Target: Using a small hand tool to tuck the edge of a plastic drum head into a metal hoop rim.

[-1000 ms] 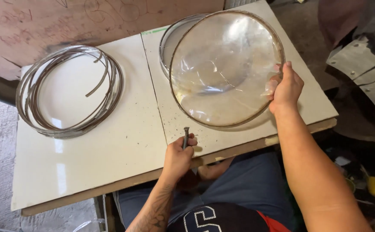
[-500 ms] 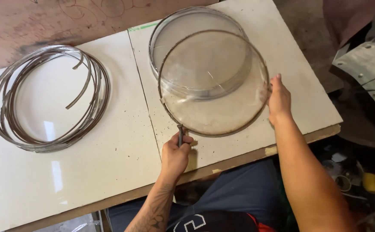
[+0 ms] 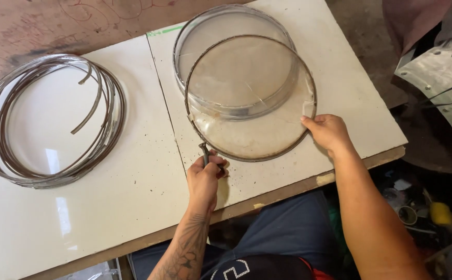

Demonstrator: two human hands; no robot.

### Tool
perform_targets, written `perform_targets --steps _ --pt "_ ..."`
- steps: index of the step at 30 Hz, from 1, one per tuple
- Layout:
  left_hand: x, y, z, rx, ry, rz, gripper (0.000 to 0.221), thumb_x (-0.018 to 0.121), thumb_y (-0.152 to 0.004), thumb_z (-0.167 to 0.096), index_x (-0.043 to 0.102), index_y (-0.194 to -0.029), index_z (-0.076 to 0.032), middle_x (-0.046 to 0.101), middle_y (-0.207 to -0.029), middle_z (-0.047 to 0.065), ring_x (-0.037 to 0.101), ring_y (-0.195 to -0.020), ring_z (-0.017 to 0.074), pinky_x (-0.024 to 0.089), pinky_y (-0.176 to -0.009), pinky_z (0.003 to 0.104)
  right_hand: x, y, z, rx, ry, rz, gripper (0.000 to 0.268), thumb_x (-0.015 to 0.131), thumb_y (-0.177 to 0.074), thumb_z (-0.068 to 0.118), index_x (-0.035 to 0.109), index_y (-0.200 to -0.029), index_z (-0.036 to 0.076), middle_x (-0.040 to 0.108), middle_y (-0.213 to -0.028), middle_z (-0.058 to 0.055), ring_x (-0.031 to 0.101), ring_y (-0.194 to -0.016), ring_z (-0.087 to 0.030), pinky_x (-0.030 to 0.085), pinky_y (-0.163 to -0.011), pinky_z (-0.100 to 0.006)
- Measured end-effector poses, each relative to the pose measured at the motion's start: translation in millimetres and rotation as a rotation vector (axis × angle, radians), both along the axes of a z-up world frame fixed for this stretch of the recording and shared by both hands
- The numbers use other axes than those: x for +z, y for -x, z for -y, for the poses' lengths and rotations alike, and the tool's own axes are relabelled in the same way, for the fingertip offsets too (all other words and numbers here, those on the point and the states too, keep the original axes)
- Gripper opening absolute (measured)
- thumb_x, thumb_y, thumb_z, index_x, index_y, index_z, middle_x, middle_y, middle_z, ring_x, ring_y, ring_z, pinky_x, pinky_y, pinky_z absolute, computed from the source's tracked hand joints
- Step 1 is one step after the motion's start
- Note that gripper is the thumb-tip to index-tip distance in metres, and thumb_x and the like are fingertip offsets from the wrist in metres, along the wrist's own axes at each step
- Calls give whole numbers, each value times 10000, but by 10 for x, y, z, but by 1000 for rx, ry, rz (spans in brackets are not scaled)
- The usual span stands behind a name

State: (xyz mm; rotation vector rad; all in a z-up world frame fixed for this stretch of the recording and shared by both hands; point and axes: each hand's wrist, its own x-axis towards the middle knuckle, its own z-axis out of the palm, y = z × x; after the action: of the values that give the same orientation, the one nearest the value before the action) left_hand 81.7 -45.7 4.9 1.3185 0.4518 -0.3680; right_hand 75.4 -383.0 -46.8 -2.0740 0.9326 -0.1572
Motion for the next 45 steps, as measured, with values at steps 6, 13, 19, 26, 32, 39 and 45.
perform_targets --steps 6,13,19,26,32,39,45 --pt "-94 -83 -54 -53 -22 31 199 556 -758 -10 733 -823 52 702 -922 182 708 -812 237 631 -709 371 51 -168 -166 -144 -575 265 305 732 -967 322 680 -1071 40 686 -854 -83 725 -717 -197 648 -656 -374" --pt "-66 -81 -42 -57 -59 79 201 576 -771 -34 737 -847 60 693 -802 183 674 -791 223 626 -731 351 277 -136 -896 -437 -1225 556 299 646 -981 267 532 -1134 37 763 -1116 -158 782 -973 -239 659 -921 -387" --pt "-47 39 -207 -230 -264 145 232 582 -773 -101 775 -875 -22 695 -696 120 638 -710 181 592 -667 342 308 -109 -1316 -508 -1229 443 410 437 -1040 543 456 -1236 183 679 -1282 -160 744 -1027 -289 664 -924 -423" --pt "128 293 -502 -310 -419 199 334 531 -782 -86 767 -984 34 756 -1175 237 716 -935 312 564 -797 421 513 -125 -1637 -552 -1160 566 555 804 -901 366 489 -1232 52 583 -1200 -109 746 -925 -192 672 -710 -257" --pt "126 405 -643 -367 -427 183 323 543 -796 -86 774 -993 23 763 -1214 207 699 -1145 418 539 -957 471 -8 -139 -1628 -423 -1374 526 178 835 -869 158 657 -880 148 765 -1116 -188 757 -1051 -347 643 -942 -512" --pt "134 461 -606 -441 -460 213 279 560 -790 -87 791 -937 -36 788 -1154 152 717 -1128 371 551 -969 439 -8 -284 -1677 -218 -1290 628 105 776 -876 27 747 -889 127 788 -1066 -145 777 -1012 -271 652 -924 -397" --pt "235 391 -678 -522 -534 57 278 507 -820 -125 750 -955 -125 803 -1166 -16 736 -1038 156 553 -816 279 246 32 -1531 26 -1043 837 168 796 -839 17 744 -992 65 780 -1015 -167 780 -861 -328 694 -808 -481"
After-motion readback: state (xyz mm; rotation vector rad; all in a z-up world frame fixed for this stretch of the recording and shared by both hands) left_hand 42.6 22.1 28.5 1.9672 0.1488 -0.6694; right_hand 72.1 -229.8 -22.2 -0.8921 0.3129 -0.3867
